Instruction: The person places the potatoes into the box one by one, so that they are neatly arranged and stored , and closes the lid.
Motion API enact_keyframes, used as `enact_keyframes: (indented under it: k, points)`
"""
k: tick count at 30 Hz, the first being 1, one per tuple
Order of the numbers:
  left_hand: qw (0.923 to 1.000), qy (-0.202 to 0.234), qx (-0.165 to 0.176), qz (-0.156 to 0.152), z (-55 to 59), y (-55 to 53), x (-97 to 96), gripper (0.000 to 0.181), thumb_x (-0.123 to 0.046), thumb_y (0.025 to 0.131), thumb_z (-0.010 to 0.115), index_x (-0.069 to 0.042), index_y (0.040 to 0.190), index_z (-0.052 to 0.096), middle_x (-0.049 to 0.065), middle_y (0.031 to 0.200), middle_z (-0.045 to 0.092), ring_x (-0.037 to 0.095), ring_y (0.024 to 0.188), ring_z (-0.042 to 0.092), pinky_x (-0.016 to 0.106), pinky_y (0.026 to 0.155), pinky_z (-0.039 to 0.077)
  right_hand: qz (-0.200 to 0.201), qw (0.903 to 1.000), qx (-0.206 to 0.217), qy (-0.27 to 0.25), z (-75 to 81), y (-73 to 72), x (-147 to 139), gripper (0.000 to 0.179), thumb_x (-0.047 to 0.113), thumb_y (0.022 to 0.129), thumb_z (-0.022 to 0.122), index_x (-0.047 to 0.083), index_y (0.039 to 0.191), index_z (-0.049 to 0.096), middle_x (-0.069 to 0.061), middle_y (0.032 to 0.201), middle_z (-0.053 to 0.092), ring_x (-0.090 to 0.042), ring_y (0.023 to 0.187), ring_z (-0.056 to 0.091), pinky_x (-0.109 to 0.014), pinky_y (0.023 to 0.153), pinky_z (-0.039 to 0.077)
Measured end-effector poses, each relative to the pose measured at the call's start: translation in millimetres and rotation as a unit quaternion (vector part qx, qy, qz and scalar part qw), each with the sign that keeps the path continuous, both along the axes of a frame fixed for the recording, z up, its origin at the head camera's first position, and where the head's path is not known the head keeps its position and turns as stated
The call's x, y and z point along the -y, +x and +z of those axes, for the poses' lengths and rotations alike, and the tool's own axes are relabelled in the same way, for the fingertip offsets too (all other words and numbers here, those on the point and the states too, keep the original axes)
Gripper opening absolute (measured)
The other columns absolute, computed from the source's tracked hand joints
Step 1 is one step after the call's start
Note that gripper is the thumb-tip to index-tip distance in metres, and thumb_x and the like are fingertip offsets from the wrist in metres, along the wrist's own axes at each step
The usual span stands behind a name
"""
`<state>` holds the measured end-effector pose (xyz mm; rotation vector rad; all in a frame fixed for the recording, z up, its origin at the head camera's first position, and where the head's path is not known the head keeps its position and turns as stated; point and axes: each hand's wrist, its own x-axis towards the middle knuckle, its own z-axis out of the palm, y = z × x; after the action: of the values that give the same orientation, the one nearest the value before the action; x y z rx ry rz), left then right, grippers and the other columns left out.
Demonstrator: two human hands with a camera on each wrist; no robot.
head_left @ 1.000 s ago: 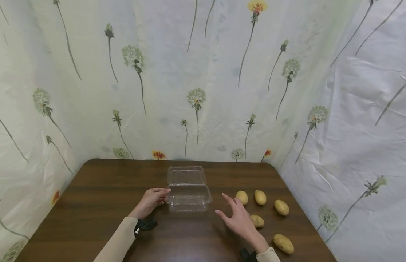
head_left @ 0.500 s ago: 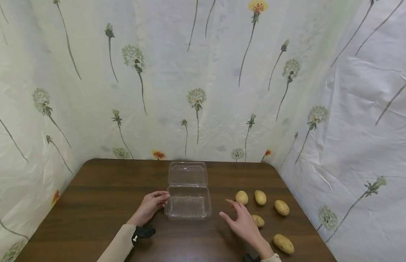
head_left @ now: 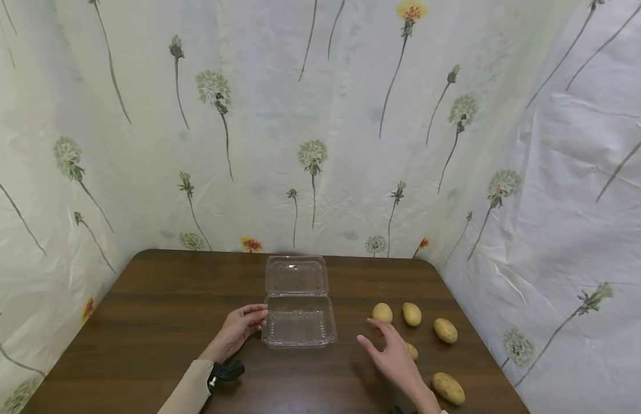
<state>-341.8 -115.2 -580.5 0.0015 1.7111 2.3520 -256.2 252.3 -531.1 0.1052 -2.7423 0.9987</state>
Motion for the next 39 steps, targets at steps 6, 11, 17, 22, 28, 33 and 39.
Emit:
enact_keyframes:
  k: [6, 11, 17, 22, 28, 33, 39]
  points:
    - [0.9998, 0.018, 0.001, -0.012, -3.7, 0.0, 1.4, 0.046, -0.011, 0.092, 0.065, 0.012, 0.128, 0.05, 0.001, 0.093, 0.064, 0.009, 0.076, 0.062, 0.021, 0.068, 0.052, -0.006, 0.9997, 0.007, -0.022, 0.8, 0.1, -5, 0.057, 0.052, 0.087, 0.065, 0.018, 0.131, 0.056, -0.008, 0.123, 0.059, -0.027, 0.118, 0.053, -0.035, 0.081, 0.049]
    - [0.9997, 0.017, -0.004, -0.017, -3.5, -0.9, 2.2, 0.048, -0.014, 0.092, 0.066, 0.011, 0.129, 0.05, 0.001, 0.094, 0.064, 0.008, 0.077, 0.061, 0.02, 0.069, 0.051, -0.012, 0.9994, 0.002, -0.033, 3.2, -0.5, -8, 0.059, 0.055, 0.087, 0.064, 0.017, 0.131, 0.057, -0.006, 0.125, 0.058, -0.027, 0.118, 0.052, -0.037, 0.082, 0.051]
    - [0.9995, 0.023, -0.006, -0.023, -3.1, -0.2, 2.0, 0.048, -0.012, 0.092, 0.065, 0.012, 0.13, 0.048, -0.001, 0.091, 0.064, 0.008, 0.076, 0.062, 0.02, 0.068, 0.051, -0.02, 0.9991, 0.006, -0.036, 7.5, -0.1, -16, 0.059, 0.055, 0.088, 0.062, 0.017, 0.133, 0.056, -0.008, 0.129, 0.057, -0.03, 0.119, 0.052, -0.038, 0.082, 0.052]
    - [0.9992, 0.03, -0.007, -0.025, -2.6, 1.4, 2.7, 0.049, -0.012, 0.092, 0.065, 0.012, 0.131, 0.048, -0.001, 0.091, 0.065, 0.008, 0.076, 0.062, 0.02, 0.068, 0.051, -0.034, 0.9988, 0.01, -0.033, 12.4, -0.2, -26, 0.061, 0.056, 0.089, 0.06, 0.017, 0.135, 0.054, -0.01, 0.133, 0.055, -0.031, 0.121, 0.052, -0.039, 0.082, 0.052]
    - [0.999, 0.031, -0.008, -0.03, -1.4, 2.4, 3.3, 0.049, -0.013, 0.092, 0.066, 0.012, 0.131, 0.048, 0.0, 0.094, 0.065, 0.008, 0.078, 0.062, 0.02, 0.069, 0.052, -0.037, 0.9983, -0.006, -0.046, 17.8, -0.8, -42, 0.056, 0.048, 0.09, 0.064, 0.015, 0.135, 0.054, -0.012, 0.135, 0.054, -0.034, 0.124, 0.049, -0.047, 0.086, 0.053]
    - [0.9989, 0.035, -0.007, -0.03, -1.1, 3.0, 3.0, 0.051, -0.012, 0.092, 0.066, 0.013, 0.132, 0.047, 0.001, 0.092, 0.065, 0.008, 0.077, 0.063, 0.02, 0.068, 0.052, -0.042, 0.998, -0.018, -0.044, 21.1, -1.4, -53, 0.055, 0.044, 0.091, 0.065, 0.014, 0.135, 0.053, -0.012, 0.133, 0.056, -0.032, 0.122, 0.051, -0.048, 0.087, 0.052]
    - [0.9989, 0.035, -0.008, -0.032, -1.9, 2.7, 3.1, 0.051, -0.012, 0.092, 0.066, 0.012, 0.132, 0.046, 0.0, 0.092, 0.065, 0.007, 0.077, 0.063, 0.02, 0.069, 0.052, -0.055, 0.9977, -0.011, -0.037, 25.8, -0.5, -63, 0.065, 0.05, 0.089, 0.064, 0.009, 0.138, 0.049, -0.012, 0.135, 0.053, -0.033, 0.124, 0.049, -0.048, 0.089, 0.052]
